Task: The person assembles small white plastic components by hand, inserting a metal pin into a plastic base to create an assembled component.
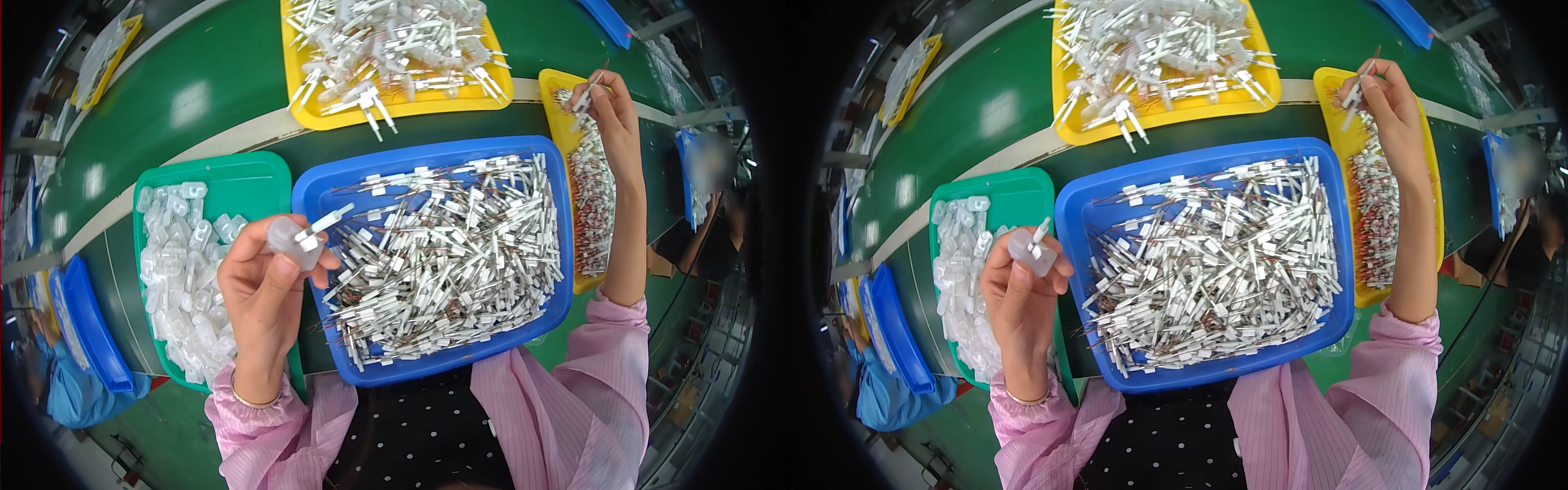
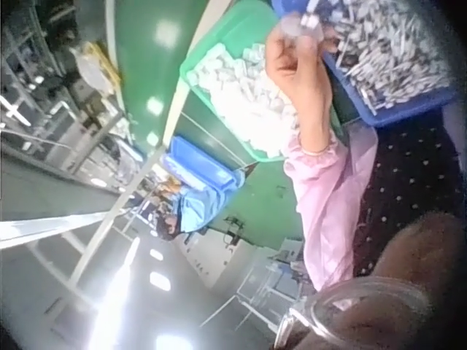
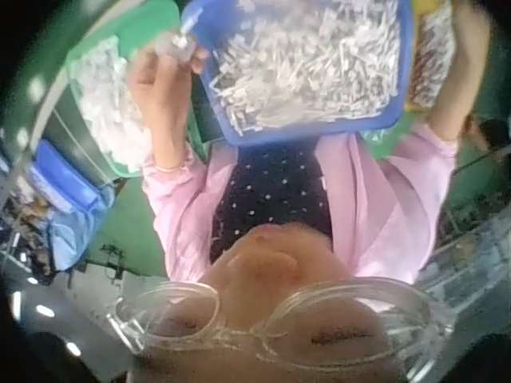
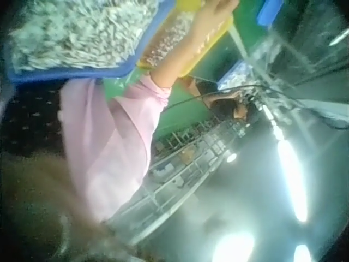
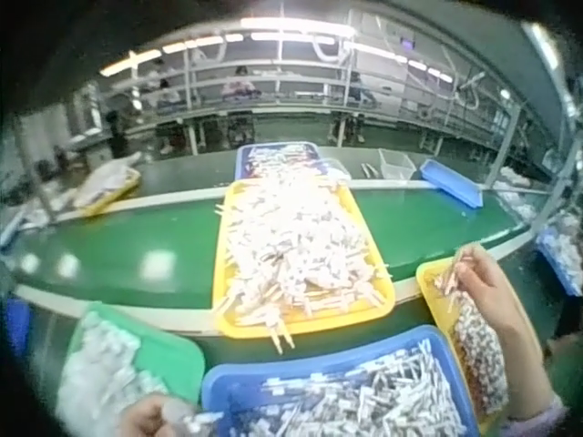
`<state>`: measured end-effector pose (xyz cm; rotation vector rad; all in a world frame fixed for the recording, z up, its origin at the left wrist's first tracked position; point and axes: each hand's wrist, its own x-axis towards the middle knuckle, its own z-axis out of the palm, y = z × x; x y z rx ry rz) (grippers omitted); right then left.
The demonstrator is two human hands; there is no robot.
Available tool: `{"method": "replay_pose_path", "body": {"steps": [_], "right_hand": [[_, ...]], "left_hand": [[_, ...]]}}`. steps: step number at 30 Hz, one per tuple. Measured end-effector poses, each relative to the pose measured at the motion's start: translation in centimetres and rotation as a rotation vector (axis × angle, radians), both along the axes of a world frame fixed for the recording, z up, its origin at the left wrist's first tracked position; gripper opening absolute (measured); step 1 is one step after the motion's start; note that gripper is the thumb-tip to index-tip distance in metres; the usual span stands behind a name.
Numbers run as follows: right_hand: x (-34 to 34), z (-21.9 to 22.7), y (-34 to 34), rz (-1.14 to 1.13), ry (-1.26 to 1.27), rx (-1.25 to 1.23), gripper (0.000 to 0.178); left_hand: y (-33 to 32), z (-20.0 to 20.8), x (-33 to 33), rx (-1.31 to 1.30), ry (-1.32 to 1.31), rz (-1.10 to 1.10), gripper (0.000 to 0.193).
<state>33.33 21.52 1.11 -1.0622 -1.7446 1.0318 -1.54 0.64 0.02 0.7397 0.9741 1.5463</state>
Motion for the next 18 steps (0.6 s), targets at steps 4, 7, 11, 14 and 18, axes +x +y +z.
{"method": "replay_pose_path", "body": {"steps": [4,7,11,14,18], "right_hand": [[-1.7,1.1,-1.0,-0.112,-0.070,-0.081,0.013],[0.7,0.7,0.0,-0.373,-0.438,0.128,0.014],[4.8,-0.2,0.7,-0.499,-0.837,0.383,0.017],[4.4,0.9,-0.2,-0.504,-0.347,0.278,0.018],[-3.1,3.6,-4.4,-0.274,-0.131,0.257,0.019]], "left_hand": [[0.0,-0.3,-0.2,-0.012,-0.041,-0.009,0.030],[0.0,0.0,-0.4,-0.015,-0.035,-0.010,0.029],[-0.1,0.0,-0.6,-0.009,0.001,-0.012,0.029],[-0.1,-0.2,-0.4,-0.021,-0.009,-0.028,0.029],[-0.3,-0.2,0.1,-0.053,-0.091,-0.045,0.029]]}}
